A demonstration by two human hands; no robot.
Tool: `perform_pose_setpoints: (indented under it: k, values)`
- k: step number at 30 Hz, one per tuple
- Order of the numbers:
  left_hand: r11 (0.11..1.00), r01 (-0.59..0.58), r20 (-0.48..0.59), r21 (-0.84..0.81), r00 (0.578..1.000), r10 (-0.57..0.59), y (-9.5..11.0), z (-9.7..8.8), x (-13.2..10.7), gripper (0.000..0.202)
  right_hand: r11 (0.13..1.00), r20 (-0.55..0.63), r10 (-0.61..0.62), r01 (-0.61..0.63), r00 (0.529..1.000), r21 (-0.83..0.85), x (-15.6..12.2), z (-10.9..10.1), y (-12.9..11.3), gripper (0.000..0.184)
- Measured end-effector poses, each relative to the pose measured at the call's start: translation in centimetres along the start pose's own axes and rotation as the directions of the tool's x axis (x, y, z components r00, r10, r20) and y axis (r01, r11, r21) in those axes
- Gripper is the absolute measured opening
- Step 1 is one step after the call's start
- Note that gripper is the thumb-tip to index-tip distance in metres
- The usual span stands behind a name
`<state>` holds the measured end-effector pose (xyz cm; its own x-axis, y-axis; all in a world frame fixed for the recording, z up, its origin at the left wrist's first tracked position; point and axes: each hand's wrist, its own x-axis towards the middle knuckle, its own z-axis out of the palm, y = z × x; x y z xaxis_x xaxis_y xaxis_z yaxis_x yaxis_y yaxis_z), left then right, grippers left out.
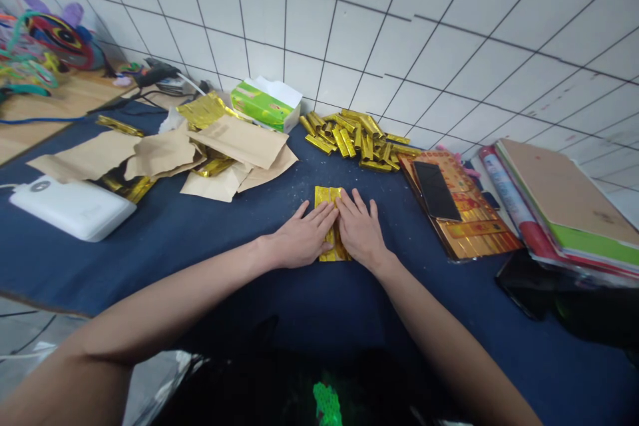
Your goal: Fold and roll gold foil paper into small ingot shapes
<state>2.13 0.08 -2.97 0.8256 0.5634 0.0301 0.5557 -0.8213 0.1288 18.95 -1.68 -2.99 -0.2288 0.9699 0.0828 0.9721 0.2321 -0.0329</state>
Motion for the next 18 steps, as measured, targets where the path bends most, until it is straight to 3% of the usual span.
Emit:
perform_pose_setpoints:
  k: [13, 18]
  values:
    - [1.000, 0.009, 0.001, -0.003, 1.000, -0.009, 0.17, -0.07, 0.08, 0.061, 0.999, -0.001, 0.025, -0.025, 1.000, 0.030, -0.05, -0.23, -0.56, 0.047]
    - [1.000, 0.000, 0.021, -0.001, 1.000, 0.000, 0.07, -0.07, 0.18, 0.060, 0.992, 0.010, 0.032, -0.033, 0.999, 0.122, 0.13, -0.01, -0.29, 0.046]
